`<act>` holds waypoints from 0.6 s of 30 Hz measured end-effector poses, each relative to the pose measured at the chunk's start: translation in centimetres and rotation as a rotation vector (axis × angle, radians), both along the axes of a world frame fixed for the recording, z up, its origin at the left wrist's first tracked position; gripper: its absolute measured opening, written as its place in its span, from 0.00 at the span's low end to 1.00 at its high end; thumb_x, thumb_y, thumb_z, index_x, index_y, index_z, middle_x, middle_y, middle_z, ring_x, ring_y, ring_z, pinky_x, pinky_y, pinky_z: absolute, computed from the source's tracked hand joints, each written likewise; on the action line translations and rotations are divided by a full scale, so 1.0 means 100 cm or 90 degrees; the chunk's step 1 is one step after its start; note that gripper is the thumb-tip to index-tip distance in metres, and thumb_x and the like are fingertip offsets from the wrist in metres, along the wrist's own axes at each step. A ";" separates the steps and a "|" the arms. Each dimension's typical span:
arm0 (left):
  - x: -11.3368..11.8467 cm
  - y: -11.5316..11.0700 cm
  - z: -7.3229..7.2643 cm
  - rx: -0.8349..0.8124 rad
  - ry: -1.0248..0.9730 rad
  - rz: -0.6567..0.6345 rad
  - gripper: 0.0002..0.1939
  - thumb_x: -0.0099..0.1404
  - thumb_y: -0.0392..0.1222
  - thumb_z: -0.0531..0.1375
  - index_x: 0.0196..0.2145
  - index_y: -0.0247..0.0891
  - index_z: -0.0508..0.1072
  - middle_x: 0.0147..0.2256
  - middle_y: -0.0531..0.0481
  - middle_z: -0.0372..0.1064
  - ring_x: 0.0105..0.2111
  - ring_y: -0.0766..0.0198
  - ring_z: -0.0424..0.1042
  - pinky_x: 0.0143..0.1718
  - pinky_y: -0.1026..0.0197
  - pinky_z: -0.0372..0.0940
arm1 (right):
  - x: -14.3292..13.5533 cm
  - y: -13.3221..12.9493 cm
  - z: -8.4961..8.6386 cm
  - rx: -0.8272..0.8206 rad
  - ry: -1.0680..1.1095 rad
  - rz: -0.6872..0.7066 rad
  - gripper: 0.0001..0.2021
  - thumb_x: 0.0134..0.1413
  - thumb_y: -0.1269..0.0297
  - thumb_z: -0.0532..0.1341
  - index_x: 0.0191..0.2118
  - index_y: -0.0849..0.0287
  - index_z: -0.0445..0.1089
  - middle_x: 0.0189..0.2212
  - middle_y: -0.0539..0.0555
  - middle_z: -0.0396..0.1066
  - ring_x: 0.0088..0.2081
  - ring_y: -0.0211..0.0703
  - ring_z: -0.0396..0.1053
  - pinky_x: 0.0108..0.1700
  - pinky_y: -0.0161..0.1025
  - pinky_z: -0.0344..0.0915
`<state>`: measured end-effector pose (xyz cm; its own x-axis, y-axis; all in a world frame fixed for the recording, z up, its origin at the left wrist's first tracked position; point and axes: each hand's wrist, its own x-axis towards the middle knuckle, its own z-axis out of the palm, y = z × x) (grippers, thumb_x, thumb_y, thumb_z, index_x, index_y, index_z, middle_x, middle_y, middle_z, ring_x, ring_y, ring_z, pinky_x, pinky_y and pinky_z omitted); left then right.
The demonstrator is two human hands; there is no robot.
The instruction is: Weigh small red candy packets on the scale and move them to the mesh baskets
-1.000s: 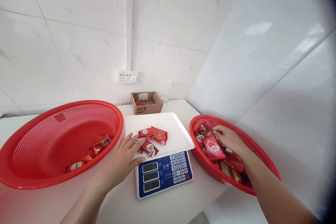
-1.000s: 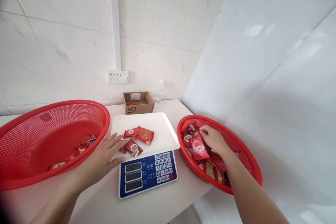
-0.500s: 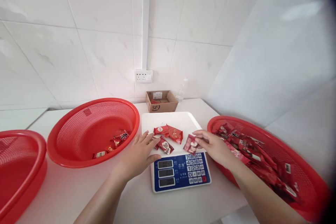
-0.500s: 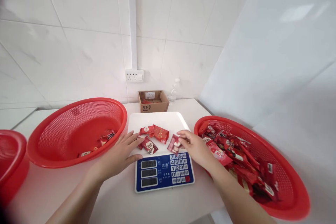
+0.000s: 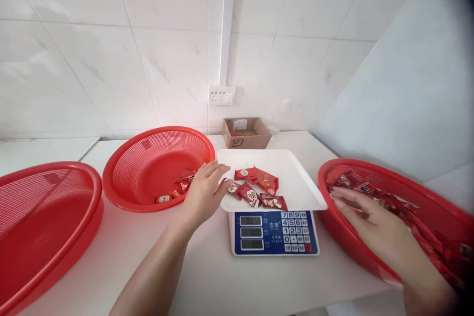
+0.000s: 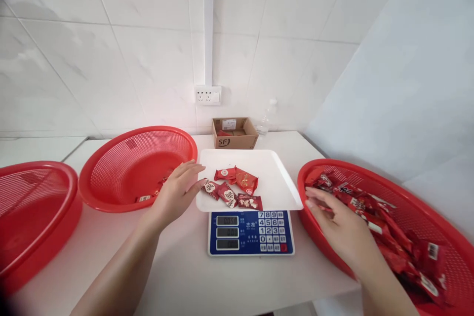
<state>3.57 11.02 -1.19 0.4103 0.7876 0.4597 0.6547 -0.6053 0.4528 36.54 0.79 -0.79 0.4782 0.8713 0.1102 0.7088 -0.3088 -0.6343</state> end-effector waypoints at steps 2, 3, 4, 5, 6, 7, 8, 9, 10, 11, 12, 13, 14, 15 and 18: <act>-0.001 -0.001 0.001 0.005 -0.008 0.004 0.14 0.69 0.42 0.53 0.50 0.39 0.69 0.52 0.44 0.69 0.58 0.53 0.61 0.58 0.46 0.57 | 0.002 -0.005 -0.002 -0.004 -0.006 -0.035 0.22 0.47 0.47 0.55 0.46 0.49 0.70 0.48 0.54 0.73 0.46 0.56 0.72 0.50 0.54 0.67; -0.001 -0.001 0.002 0.005 -0.009 0.003 0.14 0.69 0.42 0.53 0.50 0.39 0.68 0.52 0.45 0.69 0.58 0.53 0.61 0.58 0.46 0.57 | 0.003 -0.007 -0.005 -0.004 -0.009 -0.039 0.21 0.47 0.47 0.55 0.45 0.49 0.70 0.49 0.54 0.73 0.46 0.56 0.72 0.50 0.54 0.67; -0.001 -0.002 0.002 0.004 -0.008 0.001 0.14 0.69 0.42 0.53 0.50 0.39 0.69 0.52 0.45 0.69 0.58 0.53 0.61 0.58 0.46 0.57 | 0.005 -0.007 -0.008 -0.004 -0.009 -0.038 0.21 0.47 0.47 0.55 0.45 0.49 0.70 0.49 0.54 0.73 0.46 0.56 0.72 0.51 0.53 0.67; -0.001 -0.002 0.002 0.004 -0.006 -0.001 0.14 0.69 0.42 0.53 0.50 0.39 0.68 0.51 0.45 0.69 0.58 0.53 0.61 0.58 0.46 0.57 | 0.006 -0.008 -0.012 -0.004 -0.007 -0.033 0.21 0.47 0.47 0.55 0.46 0.49 0.70 0.50 0.54 0.72 0.46 0.56 0.71 0.51 0.53 0.67; -0.001 -0.002 0.002 0.003 -0.003 -0.003 0.14 0.69 0.41 0.53 0.50 0.39 0.68 0.51 0.45 0.69 0.58 0.53 0.61 0.58 0.46 0.57 | 0.008 -0.008 -0.016 -0.006 -0.003 -0.027 0.22 0.48 0.46 0.55 0.46 0.49 0.70 0.50 0.54 0.72 0.47 0.56 0.71 0.51 0.52 0.67; -0.001 -0.002 0.001 0.002 -0.001 -0.006 0.14 0.69 0.41 0.53 0.50 0.39 0.68 0.51 0.45 0.70 0.57 0.54 0.61 0.58 0.46 0.57 | 0.010 -0.008 -0.020 -0.009 0.000 -0.023 0.22 0.48 0.46 0.55 0.46 0.49 0.70 0.50 0.55 0.72 0.47 0.57 0.71 0.50 0.52 0.67; 0.000 -0.002 0.001 0.002 0.000 -0.009 0.14 0.69 0.41 0.53 0.50 0.39 0.68 0.51 0.45 0.70 0.57 0.54 0.62 0.58 0.46 0.57 | 0.011 -0.007 -0.023 -0.015 0.001 -0.020 0.22 0.48 0.45 0.55 0.46 0.49 0.70 0.50 0.55 0.72 0.47 0.57 0.71 0.50 0.52 0.67; 0.000 -0.002 0.001 0.002 0.002 -0.011 0.14 0.69 0.41 0.53 0.50 0.39 0.68 0.51 0.45 0.70 0.57 0.54 0.62 0.58 0.47 0.57 | 0.013 -0.007 -0.025 -0.021 -0.001 -0.017 0.23 0.48 0.45 0.55 0.47 0.50 0.69 0.50 0.55 0.72 0.47 0.57 0.71 0.50 0.53 0.67; 0.000 -0.002 0.001 0.003 0.002 -0.013 0.14 0.69 0.42 0.53 0.50 0.39 0.69 0.50 0.45 0.70 0.57 0.54 0.62 0.58 0.47 0.57 | 0.015 -0.006 -0.026 -0.027 -0.007 -0.013 0.23 0.48 0.45 0.55 0.47 0.50 0.69 0.50 0.54 0.72 0.47 0.57 0.71 0.50 0.53 0.67; 0.000 -0.002 0.002 0.004 0.001 -0.014 0.14 0.69 0.42 0.53 0.50 0.39 0.69 0.50 0.45 0.70 0.56 0.54 0.63 0.58 0.47 0.57 | 0.018 -0.006 -0.025 -0.030 -0.017 -0.010 0.23 0.48 0.45 0.54 0.47 0.50 0.69 0.51 0.54 0.72 0.47 0.57 0.71 0.50 0.53 0.67; 0.000 -0.001 0.002 0.006 0.000 -0.015 0.14 0.69 0.42 0.52 0.49 0.39 0.69 0.50 0.45 0.71 0.56 0.54 0.63 0.57 0.47 0.57 | 0.022 -0.005 -0.024 -0.032 -0.031 -0.009 0.23 0.49 0.46 0.54 0.48 0.50 0.69 0.50 0.54 0.72 0.46 0.56 0.72 0.49 0.53 0.67; -0.001 -0.001 0.002 0.007 0.000 -0.014 0.14 0.69 0.42 0.52 0.49 0.39 0.69 0.50 0.45 0.71 0.56 0.54 0.63 0.57 0.47 0.58 | 0.027 -0.005 -0.022 -0.041 -0.047 -0.011 0.23 0.50 0.47 0.54 0.48 0.50 0.69 0.50 0.54 0.72 0.45 0.56 0.73 0.48 0.52 0.68; -0.001 -0.001 0.003 0.008 0.000 -0.011 0.14 0.69 0.43 0.52 0.49 0.39 0.69 0.50 0.44 0.71 0.56 0.53 0.64 0.57 0.46 0.58 | 0.032 -0.006 -0.020 -0.060 -0.062 -0.019 0.22 0.51 0.48 0.53 0.49 0.51 0.69 0.48 0.55 0.74 0.42 0.56 0.74 0.45 0.52 0.70; -0.001 -0.001 0.003 0.009 0.002 -0.009 0.15 0.69 0.44 0.52 0.49 0.39 0.70 0.50 0.44 0.71 0.55 0.53 0.64 0.57 0.46 0.59 | 0.039 -0.006 -0.018 -0.085 -0.079 -0.031 0.22 0.52 0.49 0.53 0.50 0.51 0.69 0.46 0.56 0.75 0.39 0.56 0.75 0.42 0.51 0.70; -0.002 0.001 0.003 0.005 0.014 -0.003 0.17 0.69 0.47 0.50 0.49 0.39 0.70 0.50 0.43 0.70 0.55 0.51 0.64 0.56 0.44 0.60 | 0.060 -0.010 -0.018 -0.155 -0.149 -0.047 0.22 0.54 0.51 0.53 0.51 0.54 0.69 0.44 0.58 0.76 0.38 0.55 0.75 0.37 0.48 0.70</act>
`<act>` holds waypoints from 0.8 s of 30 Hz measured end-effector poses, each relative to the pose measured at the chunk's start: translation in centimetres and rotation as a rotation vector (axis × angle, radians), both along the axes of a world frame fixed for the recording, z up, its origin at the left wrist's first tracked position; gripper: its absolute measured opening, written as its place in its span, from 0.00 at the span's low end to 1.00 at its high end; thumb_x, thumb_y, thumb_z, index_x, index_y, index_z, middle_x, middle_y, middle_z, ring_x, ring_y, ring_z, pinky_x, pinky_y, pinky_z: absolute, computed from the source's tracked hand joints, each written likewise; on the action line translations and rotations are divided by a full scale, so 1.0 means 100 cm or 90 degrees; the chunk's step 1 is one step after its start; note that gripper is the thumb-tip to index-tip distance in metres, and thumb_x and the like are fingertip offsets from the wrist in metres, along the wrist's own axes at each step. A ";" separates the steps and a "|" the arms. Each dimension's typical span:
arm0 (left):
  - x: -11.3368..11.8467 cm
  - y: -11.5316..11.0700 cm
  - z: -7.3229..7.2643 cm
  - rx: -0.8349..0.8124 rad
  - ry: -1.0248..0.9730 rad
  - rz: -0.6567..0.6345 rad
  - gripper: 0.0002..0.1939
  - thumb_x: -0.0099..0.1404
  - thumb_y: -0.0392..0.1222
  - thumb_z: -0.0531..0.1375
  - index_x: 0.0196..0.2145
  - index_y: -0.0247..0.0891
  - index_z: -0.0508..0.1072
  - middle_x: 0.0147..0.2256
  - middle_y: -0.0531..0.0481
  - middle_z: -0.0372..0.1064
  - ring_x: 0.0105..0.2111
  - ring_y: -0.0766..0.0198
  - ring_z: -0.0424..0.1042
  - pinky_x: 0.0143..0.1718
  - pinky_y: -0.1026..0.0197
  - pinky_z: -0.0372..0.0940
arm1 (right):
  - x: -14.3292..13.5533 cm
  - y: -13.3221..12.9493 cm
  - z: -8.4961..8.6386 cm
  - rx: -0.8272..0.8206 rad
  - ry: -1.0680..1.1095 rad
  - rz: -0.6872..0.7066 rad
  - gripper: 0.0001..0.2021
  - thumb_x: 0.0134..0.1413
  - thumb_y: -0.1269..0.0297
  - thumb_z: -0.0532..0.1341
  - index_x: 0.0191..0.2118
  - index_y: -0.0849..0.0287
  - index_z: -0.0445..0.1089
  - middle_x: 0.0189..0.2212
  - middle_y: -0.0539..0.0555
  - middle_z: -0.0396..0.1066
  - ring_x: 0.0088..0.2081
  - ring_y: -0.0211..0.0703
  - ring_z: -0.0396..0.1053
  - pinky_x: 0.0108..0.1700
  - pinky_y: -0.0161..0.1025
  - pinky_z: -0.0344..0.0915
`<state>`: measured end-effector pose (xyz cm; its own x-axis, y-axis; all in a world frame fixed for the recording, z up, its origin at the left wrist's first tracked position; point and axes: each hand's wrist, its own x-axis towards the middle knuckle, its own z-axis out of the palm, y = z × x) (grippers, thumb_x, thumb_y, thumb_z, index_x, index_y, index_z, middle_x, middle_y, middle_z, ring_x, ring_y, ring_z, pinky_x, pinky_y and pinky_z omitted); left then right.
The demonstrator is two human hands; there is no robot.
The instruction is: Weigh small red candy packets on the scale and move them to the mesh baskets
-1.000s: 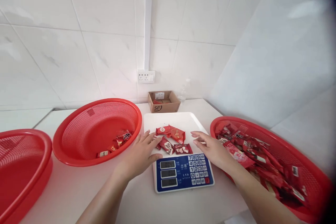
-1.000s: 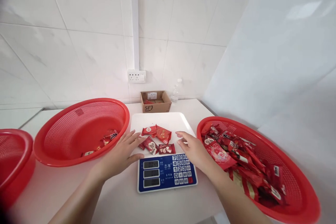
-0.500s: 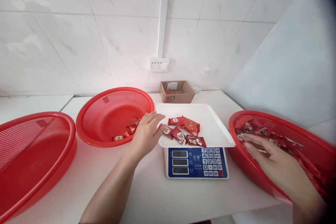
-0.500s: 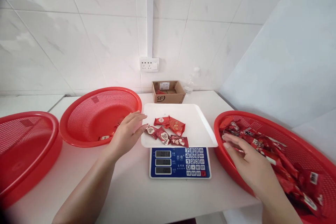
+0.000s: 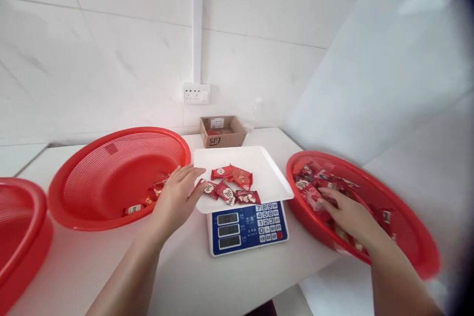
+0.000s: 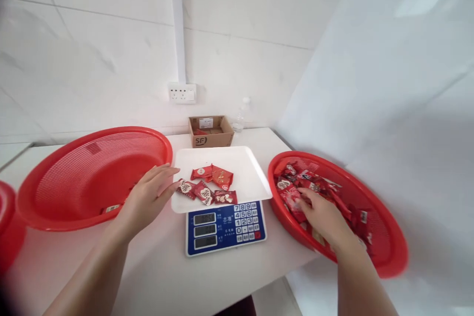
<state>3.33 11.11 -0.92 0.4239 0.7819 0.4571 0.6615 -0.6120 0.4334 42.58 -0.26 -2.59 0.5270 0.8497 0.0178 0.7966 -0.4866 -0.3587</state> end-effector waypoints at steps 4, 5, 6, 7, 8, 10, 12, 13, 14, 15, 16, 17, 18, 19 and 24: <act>0.000 0.002 -0.002 -0.002 0.012 -0.003 0.19 0.69 0.51 0.49 0.49 0.40 0.70 0.50 0.43 0.71 0.55 0.49 0.65 0.55 0.44 0.60 | 0.017 -0.007 -0.004 -0.076 -0.045 0.017 0.24 0.54 0.52 0.54 0.53 0.56 0.68 0.39 0.59 0.77 0.36 0.54 0.75 0.34 0.45 0.69; 0.000 0.002 -0.002 0.000 0.014 -0.005 0.20 0.69 0.52 0.49 0.49 0.40 0.71 0.50 0.43 0.71 0.55 0.49 0.65 0.55 0.44 0.60 | 0.018 -0.008 -0.005 -0.084 -0.048 0.021 0.23 0.54 0.52 0.54 0.53 0.56 0.68 0.37 0.59 0.77 0.35 0.54 0.75 0.33 0.45 0.68; 0.001 0.002 -0.002 0.004 0.015 -0.006 0.20 0.69 0.52 0.48 0.49 0.40 0.71 0.50 0.43 0.71 0.55 0.49 0.65 0.55 0.44 0.61 | 0.019 -0.008 -0.005 -0.088 -0.054 0.030 0.22 0.54 0.53 0.53 0.52 0.55 0.69 0.35 0.58 0.78 0.34 0.53 0.75 0.32 0.44 0.68; 0.001 0.002 -0.003 0.008 0.016 -0.006 0.20 0.69 0.52 0.48 0.49 0.40 0.71 0.50 0.42 0.71 0.55 0.49 0.65 0.55 0.44 0.61 | 0.019 -0.008 -0.003 -0.089 -0.063 0.038 0.20 0.55 0.54 0.53 0.50 0.54 0.70 0.34 0.57 0.78 0.35 0.53 0.75 0.32 0.44 0.68; 0.001 0.002 -0.003 0.012 0.017 -0.006 0.21 0.69 0.52 0.48 0.49 0.40 0.71 0.50 0.42 0.71 0.55 0.49 0.65 0.54 0.44 0.61 | 0.019 -0.007 -0.002 -0.091 -0.073 0.044 0.18 0.55 0.55 0.53 0.48 0.53 0.71 0.35 0.56 0.78 0.36 0.53 0.75 0.32 0.43 0.67; 0.001 0.003 -0.003 0.018 0.021 -0.006 0.22 0.69 0.53 0.47 0.49 0.39 0.71 0.50 0.41 0.71 0.55 0.48 0.65 0.54 0.44 0.62 | 0.020 -0.003 0.003 -0.116 -0.093 0.048 0.16 0.56 0.58 0.52 0.44 0.52 0.72 0.39 0.55 0.77 0.39 0.51 0.74 0.35 0.42 0.67; 0.000 0.003 -0.004 0.022 0.028 -0.006 0.23 0.69 0.54 0.47 0.49 0.38 0.72 0.50 0.41 0.71 0.54 0.48 0.66 0.53 0.44 0.62 | 0.022 0.004 0.009 -0.155 -0.123 0.049 0.16 0.58 0.61 0.50 0.46 0.53 0.72 0.45 0.55 0.75 0.43 0.49 0.73 0.39 0.41 0.67; 0.000 0.003 -0.004 0.023 0.031 -0.006 0.23 0.69 0.54 0.47 0.49 0.38 0.72 0.50 0.40 0.71 0.54 0.48 0.66 0.53 0.44 0.62 | 0.024 0.010 0.011 -0.168 -0.143 0.050 0.17 0.59 0.62 0.49 0.47 0.53 0.71 0.46 0.55 0.74 0.44 0.49 0.73 0.41 0.41 0.66; 0.000 0.003 -0.004 0.025 0.034 -0.005 0.23 0.69 0.54 0.46 0.49 0.38 0.72 0.50 0.40 0.71 0.54 0.48 0.66 0.53 0.44 0.63 | 0.026 0.016 0.013 -0.179 -0.163 0.051 0.17 0.59 0.63 0.49 0.49 0.54 0.70 0.47 0.56 0.74 0.45 0.50 0.72 0.41 0.42 0.66; 0.000 0.004 -0.004 0.029 0.037 -0.006 0.23 0.69 0.54 0.46 0.49 0.38 0.72 0.50 0.40 0.71 0.54 0.48 0.66 0.52 0.44 0.63 | 0.028 0.023 0.014 -0.185 -0.182 0.051 0.18 0.59 0.64 0.49 0.50 0.55 0.70 0.47 0.58 0.73 0.46 0.52 0.71 0.42 0.44 0.65; 0.001 0.004 -0.004 0.033 0.039 -0.007 0.23 0.69 0.53 0.46 0.49 0.38 0.72 0.50 0.40 0.71 0.54 0.48 0.66 0.52 0.45 0.63 | 0.029 0.031 0.014 -0.187 -0.197 0.052 0.18 0.58 0.65 0.50 0.51 0.56 0.69 0.48 0.59 0.73 0.47 0.54 0.70 0.42 0.45 0.65; 0.001 0.004 -0.005 0.038 0.041 -0.009 0.23 0.69 0.53 0.46 0.49 0.38 0.72 0.50 0.40 0.71 0.54 0.48 0.66 0.52 0.45 0.63 | 0.031 0.039 0.014 -0.188 -0.209 0.057 0.18 0.57 0.66 0.52 0.52 0.57 0.69 0.48 0.61 0.72 0.49 0.57 0.69 0.43 0.47 0.64; 0.001 0.004 -0.005 0.044 0.043 -0.012 0.22 0.69 0.52 0.46 0.49 0.38 0.72 0.50 0.40 0.71 0.54 0.48 0.67 0.52 0.45 0.63 | 0.033 0.047 0.012 -0.187 -0.221 0.068 0.19 0.55 0.67 0.53 0.52 0.57 0.68 0.50 0.61 0.71 0.51 0.58 0.67 0.44 0.48 0.64; 0.001 0.004 -0.005 0.048 0.043 -0.015 0.22 0.69 0.52 0.46 0.48 0.37 0.72 0.50 0.40 0.71 0.54 0.48 0.67 0.52 0.45 0.64 | 0.034 0.054 0.010 -0.185 -0.231 0.082 0.20 0.54 0.69 0.54 0.54 0.57 0.67 0.52 0.61 0.69 0.53 0.59 0.65 0.46 0.48 0.63; 0.000 0.004 -0.004 0.050 0.049 -0.007 0.22 0.69 0.52 0.47 0.48 0.38 0.73 0.50 0.40 0.71 0.52 0.47 0.68 0.51 0.43 0.65 | 0.039 0.072 -0.005 -0.169 -0.246 0.123 0.21 0.55 0.75 0.49 0.52 0.59 0.69 0.50 0.63 0.71 0.50 0.54 0.68 0.47 0.46 0.61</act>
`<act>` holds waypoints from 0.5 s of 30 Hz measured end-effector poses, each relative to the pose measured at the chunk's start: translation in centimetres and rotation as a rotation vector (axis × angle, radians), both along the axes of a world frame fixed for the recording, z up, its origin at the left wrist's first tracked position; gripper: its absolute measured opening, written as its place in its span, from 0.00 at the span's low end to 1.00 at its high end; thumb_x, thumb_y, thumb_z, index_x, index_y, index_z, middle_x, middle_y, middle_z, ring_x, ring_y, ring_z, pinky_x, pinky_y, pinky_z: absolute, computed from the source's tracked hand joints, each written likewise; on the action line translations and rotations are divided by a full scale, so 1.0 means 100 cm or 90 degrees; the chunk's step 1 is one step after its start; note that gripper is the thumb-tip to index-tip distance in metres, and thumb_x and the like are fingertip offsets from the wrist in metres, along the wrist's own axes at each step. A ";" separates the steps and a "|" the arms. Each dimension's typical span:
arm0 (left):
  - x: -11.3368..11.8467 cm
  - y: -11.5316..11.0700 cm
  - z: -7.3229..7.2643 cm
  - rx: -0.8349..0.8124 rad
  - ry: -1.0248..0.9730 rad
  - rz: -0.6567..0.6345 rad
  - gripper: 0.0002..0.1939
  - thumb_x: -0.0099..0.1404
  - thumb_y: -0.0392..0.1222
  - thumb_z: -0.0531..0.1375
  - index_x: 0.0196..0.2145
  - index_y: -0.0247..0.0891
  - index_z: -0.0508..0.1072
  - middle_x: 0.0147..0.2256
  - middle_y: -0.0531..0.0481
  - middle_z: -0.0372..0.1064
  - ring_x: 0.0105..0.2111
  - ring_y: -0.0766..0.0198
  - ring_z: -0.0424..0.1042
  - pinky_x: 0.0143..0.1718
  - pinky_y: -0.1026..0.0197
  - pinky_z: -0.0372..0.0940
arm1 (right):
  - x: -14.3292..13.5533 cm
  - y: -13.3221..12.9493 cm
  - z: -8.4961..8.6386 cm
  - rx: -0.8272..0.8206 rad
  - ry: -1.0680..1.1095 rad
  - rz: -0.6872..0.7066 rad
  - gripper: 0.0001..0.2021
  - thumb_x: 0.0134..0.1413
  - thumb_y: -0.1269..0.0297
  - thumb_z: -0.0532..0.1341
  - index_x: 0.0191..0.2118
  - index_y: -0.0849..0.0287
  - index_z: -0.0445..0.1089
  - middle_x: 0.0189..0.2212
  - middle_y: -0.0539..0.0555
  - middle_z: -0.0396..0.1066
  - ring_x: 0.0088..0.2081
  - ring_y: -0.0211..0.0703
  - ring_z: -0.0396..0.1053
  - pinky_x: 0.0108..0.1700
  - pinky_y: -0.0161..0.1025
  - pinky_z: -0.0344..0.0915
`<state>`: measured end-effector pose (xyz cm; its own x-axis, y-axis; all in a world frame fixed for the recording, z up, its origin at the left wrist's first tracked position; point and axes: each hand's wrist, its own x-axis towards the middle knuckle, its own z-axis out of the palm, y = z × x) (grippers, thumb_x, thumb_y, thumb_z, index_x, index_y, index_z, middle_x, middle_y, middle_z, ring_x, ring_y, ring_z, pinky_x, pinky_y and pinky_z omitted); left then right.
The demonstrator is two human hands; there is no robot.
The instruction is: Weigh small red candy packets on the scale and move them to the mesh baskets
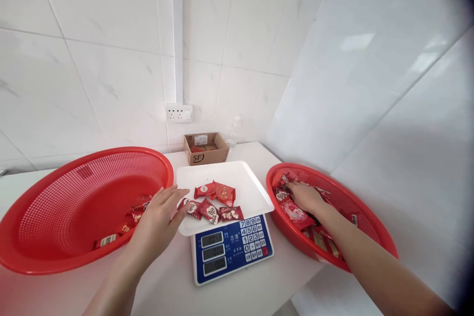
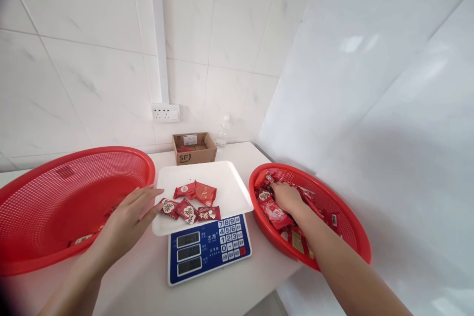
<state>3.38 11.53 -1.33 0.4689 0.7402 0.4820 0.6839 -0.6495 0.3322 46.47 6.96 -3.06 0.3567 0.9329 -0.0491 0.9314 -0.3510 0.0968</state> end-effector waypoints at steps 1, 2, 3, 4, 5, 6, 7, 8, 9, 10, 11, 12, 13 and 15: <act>0.000 0.000 0.000 -0.003 0.002 0.003 0.22 0.69 0.52 0.47 0.48 0.38 0.73 0.50 0.40 0.71 0.52 0.47 0.68 0.51 0.43 0.65 | 0.002 0.000 -0.002 0.004 0.003 -0.005 0.20 0.56 0.74 0.48 0.49 0.60 0.70 0.47 0.64 0.73 0.48 0.54 0.70 0.45 0.45 0.61; 0.000 0.000 -0.001 -0.006 0.004 0.004 0.21 0.69 0.52 0.48 0.48 0.38 0.73 0.50 0.40 0.71 0.52 0.47 0.68 0.50 0.43 0.65 | 0.004 0.000 -0.003 0.010 0.007 -0.011 0.19 0.57 0.73 0.47 0.47 0.61 0.71 0.44 0.64 0.74 0.45 0.54 0.71 0.43 0.45 0.62; 0.000 0.000 -0.001 -0.008 0.005 0.005 0.21 0.69 0.51 0.48 0.48 0.38 0.73 0.50 0.41 0.71 0.52 0.47 0.68 0.50 0.43 0.65 | 0.006 -0.001 -0.004 0.016 0.014 -0.018 0.18 0.58 0.72 0.47 0.45 0.61 0.72 0.42 0.64 0.75 0.43 0.53 0.72 0.42 0.44 0.62; 0.000 0.001 -0.002 -0.008 0.006 0.004 0.21 0.69 0.51 0.48 0.48 0.39 0.73 0.50 0.41 0.71 0.53 0.46 0.68 0.50 0.43 0.65 | 0.008 -0.002 -0.004 0.023 0.023 -0.022 0.17 0.58 0.71 0.47 0.44 0.61 0.72 0.40 0.63 0.75 0.41 0.53 0.73 0.41 0.44 0.62; 0.000 0.001 -0.003 -0.008 0.007 0.001 0.21 0.69 0.51 0.48 0.48 0.39 0.73 0.50 0.41 0.71 0.53 0.46 0.68 0.50 0.43 0.65 | 0.009 -0.003 -0.005 0.032 0.033 -0.022 0.17 0.59 0.70 0.48 0.43 0.60 0.72 0.40 0.63 0.76 0.41 0.52 0.73 0.42 0.43 0.62; 0.001 0.001 -0.004 -0.007 0.006 -0.002 0.20 0.69 0.51 0.48 0.48 0.39 0.73 0.50 0.41 0.71 0.53 0.46 0.68 0.50 0.43 0.65 | 0.011 -0.003 -0.005 0.041 0.045 -0.018 0.16 0.59 0.68 0.48 0.43 0.60 0.72 0.41 0.62 0.76 0.42 0.52 0.73 0.42 0.42 0.62; 0.001 0.001 -0.005 -0.006 0.006 -0.006 0.20 0.69 0.50 0.48 0.48 0.39 0.73 0.50 0.41 0.72 0.53 0.47 0.68 0.51 0.43 0.65 | 0.012 -0.003 -0.006 0.052 0.056 -0.013 0.16 0.60 0.66 0.49 0.45 0.60 0.72 0.43 0.61 0.75 0.44 0.51 0.72 0.43 0.42 0.62; 0.002 0.002 -0.006 -0.005 0.006 -0.009 0.20 0.69 0.50 0.48 0.48 0.39 0.73 0.49 0.41 0.72 0.52 0.47 0.68 0.51 0.43 0.65 | 0.013 -0.002 -0.007 0.064 0.068 -0.007 0.16 0.60 0.65 0.49 0.47 0.59 0.71 0.45 0.60 0.74 0.46 0.51 0.71 0.45 0.41 0.62; 0.002 0.002 -0.006 -0.004 0.007 -0.012 0.20 0.69 0.50 0.48 0.48 0.39 0.73 0.49 0.41 0.72 0.52 0.47 0.68 0.51 0.44 0.65 | 0.013 0.000 -0.009 0.075 0.078 -0.002 0.17 0.60 0.64 0.50 0.50 0.58 0.69 0.48 0.60 0.73 0.48 0.50 0.70 0.47 0.41 0.62; 0.002 0.002 -0.007 -0.004 0.008 -0.013 0.19 0.69 0.49 0.49 0.48 0.39 0.73 0.49 0.41 0.72 0.52 0.48 0.68 0.51 0.44 0.65 | 0.014 0.003 -0.010 0.084 0.089 0.002 0.18 0.60 0.64 0.51 0.53 0.58 0.67 0.49 0.59 0.72 0.50 0.50 0.69 0.48 0.41 0.61; 0.002 0.001 -0.007 -0.004 0.010 -0.013 0.19 0.69 0.49 0.49 0.48 0.39 0.73 0.49 0.42 0.72 0.52 0.48 0.68 0.51 0.45 0.65 | 0.014 0.007 -0.012 0.089 0.099 0.005 0.19 0.59 0.64 0.52 0.55 0.57 0.66 0.50 0.59 0.71 0.51 0.50 0.69 0.49 0.41 0.61; 0.002 0.001 -0.006 -0.004 0.011 -0.013 0.18 0.68 0.49 0.50 0.48 0.39 0.73 0.49 0.42 0.72 0.52 0.48 0.68 0.51 0.45 0.65 | 0.014 0.011 -0.014 0.091 0.111 0.008 0.19 0.59 0.65 0.52 0.56 0.57 0.65 0.51 0.59 0.71 0.51 0.50 0.69 0.50 0.40 0.61; 0.002 0.001 -0.006 -0.005 0.013 -0.013 0.18 0.68 0.48 0.50 0.48 0.39 0.73 0.49 0.42 0.72 0.52 0.48 0.68 0.51 0.45 0.65 | 0.014 0.015 -0.017 0.088 0.123 0.011 0.20 0.59 0.66 0.53 0.56 0.57 0.65 0.50 0.58 0.72 0.50 0.49 0.69 0.50 0.40 0.61; 0.002 0.001 -0.006 -0.008 0.017 -0.013 0.18 0.68 0.48 0.50 0.49 0.39 0.72 0.50 0.42 0.72 0.52 0.48 0.68 0.51 0.45 0.65 | 0.013 0.022 -0.021 0.077 0.146 0.016 0.19 0.58 0.69 0.52 0.55 0.58 0.67 0.48 0.59 0.73 0.49 0.48 0.71 0.49 0.39 0.62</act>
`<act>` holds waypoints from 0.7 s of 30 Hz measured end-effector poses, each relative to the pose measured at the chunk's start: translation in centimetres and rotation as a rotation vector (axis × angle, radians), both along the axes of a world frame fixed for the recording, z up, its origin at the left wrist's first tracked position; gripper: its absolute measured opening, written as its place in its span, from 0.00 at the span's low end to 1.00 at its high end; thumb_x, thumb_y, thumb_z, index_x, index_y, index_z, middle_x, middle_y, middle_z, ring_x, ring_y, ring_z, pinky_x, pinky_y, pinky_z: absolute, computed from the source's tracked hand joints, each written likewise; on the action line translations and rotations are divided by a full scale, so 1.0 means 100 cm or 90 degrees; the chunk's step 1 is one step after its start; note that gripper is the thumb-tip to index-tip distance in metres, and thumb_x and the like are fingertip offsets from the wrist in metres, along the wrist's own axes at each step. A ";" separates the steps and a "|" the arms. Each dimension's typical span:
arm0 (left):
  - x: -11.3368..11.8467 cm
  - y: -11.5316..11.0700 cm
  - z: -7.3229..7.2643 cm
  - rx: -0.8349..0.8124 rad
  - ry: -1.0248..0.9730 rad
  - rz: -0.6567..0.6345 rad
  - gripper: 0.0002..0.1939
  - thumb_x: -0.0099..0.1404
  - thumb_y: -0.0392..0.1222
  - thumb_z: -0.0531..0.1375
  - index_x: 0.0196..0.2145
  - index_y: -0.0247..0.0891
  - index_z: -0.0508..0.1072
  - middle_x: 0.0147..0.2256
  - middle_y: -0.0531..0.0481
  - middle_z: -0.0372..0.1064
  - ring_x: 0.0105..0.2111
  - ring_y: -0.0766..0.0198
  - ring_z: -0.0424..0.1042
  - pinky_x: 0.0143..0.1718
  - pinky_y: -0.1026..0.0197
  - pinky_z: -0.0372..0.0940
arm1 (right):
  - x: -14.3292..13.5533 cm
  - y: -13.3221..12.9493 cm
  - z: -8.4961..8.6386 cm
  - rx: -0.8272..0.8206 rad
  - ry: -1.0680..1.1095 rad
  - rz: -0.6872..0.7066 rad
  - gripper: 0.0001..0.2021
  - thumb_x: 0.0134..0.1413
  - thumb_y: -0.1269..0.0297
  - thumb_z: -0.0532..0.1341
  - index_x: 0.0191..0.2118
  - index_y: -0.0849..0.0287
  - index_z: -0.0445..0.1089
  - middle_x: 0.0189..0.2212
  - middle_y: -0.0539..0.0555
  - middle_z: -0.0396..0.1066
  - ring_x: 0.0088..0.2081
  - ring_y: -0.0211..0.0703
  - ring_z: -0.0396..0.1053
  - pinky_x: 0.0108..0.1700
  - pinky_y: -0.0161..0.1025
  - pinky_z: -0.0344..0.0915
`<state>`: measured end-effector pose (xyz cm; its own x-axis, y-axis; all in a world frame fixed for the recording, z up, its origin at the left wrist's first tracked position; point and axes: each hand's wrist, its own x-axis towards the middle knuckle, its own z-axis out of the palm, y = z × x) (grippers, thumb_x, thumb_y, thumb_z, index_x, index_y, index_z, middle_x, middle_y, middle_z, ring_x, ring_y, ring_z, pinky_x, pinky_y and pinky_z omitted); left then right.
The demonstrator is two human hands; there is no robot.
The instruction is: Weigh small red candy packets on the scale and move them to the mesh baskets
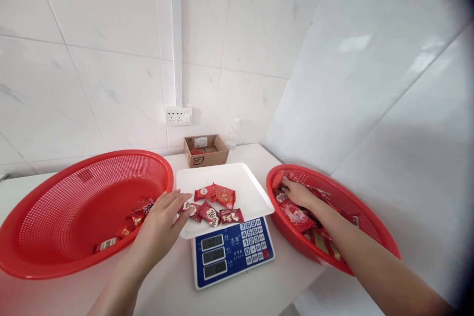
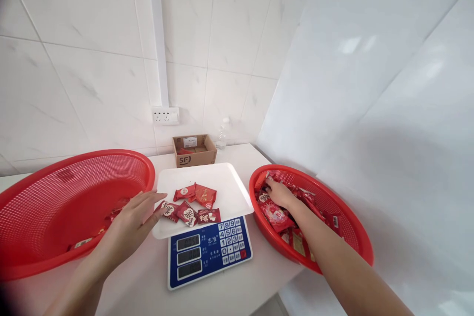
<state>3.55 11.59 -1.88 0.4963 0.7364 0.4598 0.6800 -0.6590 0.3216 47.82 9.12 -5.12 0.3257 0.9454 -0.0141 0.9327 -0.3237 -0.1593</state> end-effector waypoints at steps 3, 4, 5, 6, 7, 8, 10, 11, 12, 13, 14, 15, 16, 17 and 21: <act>0.000 0.000 -0.001 -0.004 0.004 0.000 0.18 0.68 0.48 0.50 0.49 0.39 0.72 0.50 0.42 0.71 0.53 0.47 0.68 0.51 0.44 0.65 | 0.000 0.006 -0.004 -0.012 0.024 0.002 0.19 0.58 0.73 0.50 0.53 0.59 0.69 0.47 0.59 0.74 0.47 0.47 0.72 0.49 0.39 0.63; 0.000 0.000 -0.002 -0.005 0.005 0.000 0.18 0.68 0.48 0.50 0.49 0.39 0.72 0.50 0.42 0.71 0.53 0.47 0.68 0.51 0.43 0.65 | -0.001 0.007 -0.004 -0.012 0.031 0.001 0.19 0.57 0.73 0.50 0.52 0.59 0.70 0.47 0.59 0.74 0.47 0.47 0.72 0.49 0.39 0.63; 0.001 0.001 -0.003 -0.006 0.006 -0.002 0.18 0.69 0.48 0.50 0.49 0.39 0.72 0.50 0.42 0.71 0.53 0.46 0.67 0.51 0.43 0.65 | -0.001 0.008 -0.005 -0.012 0.036 0.000 0.20 0.57 0.74 0.50 0.51 0.58 0.70 0.47 0.58 0.74 0.46 0.47 0.73 0.49 0.38 0.63; 0.001 0.001 -0.003 -0.005 0.007 -0.004 0.18 0.69 0.47 0.49 0.49 0.39 0.72 0.50 0.42 0.71 0.53 0.46 0.67 0.51 0.43 0.65 | -0.001 0.009 -0.004 -0.010 0.042 0.000 0.19 0.56 0.74 0.51 0.50 0.58 0.71 0.47 0.57 0.75 0.46 0.46 0.73 0.49 0.38 0.63; 0.001 0.001 -0.004 -0.004 0.008 -0.008 0.18 0.69 0.47 0.50 0.49 0.39 0.72 0.50 0.42 0.71 0.53 0.46 0.67 0.51 0.43 0.65 | -0.002 0.009 -0.003 -0.007 0.046 -0.002 0.19 0.55 0.74 0.51 0.49 0.57 0.72 0.46 0.56 0.75 0.46 0.45 0.73 0.50 0.38 0.63; 0.001 0.001 -0.004 -0.002 0.008 -0.012 0.18 0.69 0.47 0.50 0.50 0.40 0.72 0.50 0.42 0.71 0.53 0.46 0.67 0.51 0.43 0.65 | -0.002 0.008 -0.002 0.000 0.048 -0.007 0.19 0.55 0.74 0.52 0.48 0.57 0.73 0.46 0.55 0.75 0.47 0.45 0.73 0.50 0.37 0.63; 0.001 0.002 -0.004 -0.002 0.007 -0.019 0.18 0.68 0.47 0.50 0.49 0.40 0.72 0.50 0.43 0.72 0.53 0.47 0.67 0.51 0.43 0.65 | -0.004 0.007 0.004 0.025 0.044 -0.028 0.18 0.54 0.73 0.52 0.46 0.56 0.74 0.45 0.54 0.76 0.47 0.45 0.72 0.51 0.38 0.63; 0.001 0.002 -0.004 -0.004 0.006 -0.021 0.17 0.68 0.47 0.51 0.49 0.40 0.72 0.49 0.43 0.72 0.53 0.47 0.68 0.51 0.43 0.65 | -0.004 0.005 0.009 0.041 0.037 -0.045 0.17 0.55 0.71 0.52 0.46 0.56 0.75 0.45 0.54 0.76 0.47 0.45 0.72 0.51 0.39 0.64; 0.000 0.002 -0.003 -0.008 0.002 -0.019 0.17 0.68 0.47 0.51 0.49 0.41 0.72 0.49 0.43 0.72 0.52 0.47 0.68 0.51 0.43 0.65 | -0.005 0.001 0.015 0.060 0.028 -0.063 0.17 0.55 0.70 0.52 0.46 0.56 0.75 0.46 0.55 0.75 0.48 0.47 0.72 0.51 0.40 0.64; 0.000 0.002 -0.003 -0.010 -0.003 -0.016 0.17 0.68 0.47 0.51 0.49 0.41 0.72 0.49 0.44 0.72 0.52 0.48 0.68 0.51 0.43 0.65 | -0.006 -0.003 0.022 0.081 0.018 -0.082 0.17 0.56 0.68 0.52 0.46 0.57 0.75 0.46 0.56 0.75 0.49 0.49 0.71 0.51 0.42 0.63; 0.000 0.001 -0.002 -0.011 -0.010 -0.012 0.17 0.68 0.46 0.51 0.49 0.41 0.72 0.49 0.44 0.72 0.52 0.48 0.68 0.51 0.43 0.65 | -0.007 -0.008 0.031 0.100 0.008 -0.100 0.17 0.57 0.66 0.52 0.46 0.58 0.75 0.47 0.57 0.74 0.50 0.51 0.70 0.52 0.43 0.63; 0.000 0.001 -0.002 -0.012 -0.015 -0.009 0.16 0.68 0.46 0.51 0.49 0.41 0.72 0.49 0.44 0.72 0.52 0.48 0.68 0.51 0.44 0.64 | -0.009 -0.014 0.040 0.120 -0.001 -0.116 0.18 0.57 0.64 0.51 0.47 0.60 0.74 0.48 0.59 0.73 0.52 0.53 0.69 0.52 0.44 0.63; 0.000 0.000 -0.002 -0.012 -0.020 -0.010 0.16 0.68 0.45 0.51 0.49 0.41 0.72 0.49 0.43 0.72 0.52 0.49 0.68 0.52 0.44 0.64 | -0.012 -0.021 0.048 0.141 -0.007 -0.132 0.20 0.58 0.62 0.50 0.49 0.61 0.73 0.49 0.60 0.72 0.52 0.54 0.68 0.52 0.46 0.63; 0.001 0.000 -0.002 -0.010 -0.022 -0.014 0.15 0.68 0.44 0.52 0.49 0.40 0.72 0.48 0.43 0.72 0.52 0.49 0.68 0.52 0.45 0.64 | -0.017 -0.028 0.056 0.157 -0.010 -0.148 0.21 0.59 0.59 0.49 0.50 0.62 0.72 0.49 0.63 0.72 0.51 0.57 0.68 0.50 0.47 0.64; 0.002 -0.003 -0.002 -0.007 -0.014 -0.032 0.14 0.68 0.40 0.53 0.50 0.40 0.70 0.48 0.42 0.72 0.52 0.52 0.68 0.53 0.45 0.62 | -0.053 -0.051 0.069 0.301 0.073 -0.203 0.22 0.55 0.49 0.52 0.45 0.57 0.75 0.41 0.62 0.76 0.43 0.58 0.72 0.42 0.49 0.67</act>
<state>3.79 11.31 -2.10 0.5227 0.7155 0.4636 0.6382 -0.6889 0.3436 42.56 4.01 1.74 0.6170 0.7126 0.3339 0.7688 -0.4553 -0.4490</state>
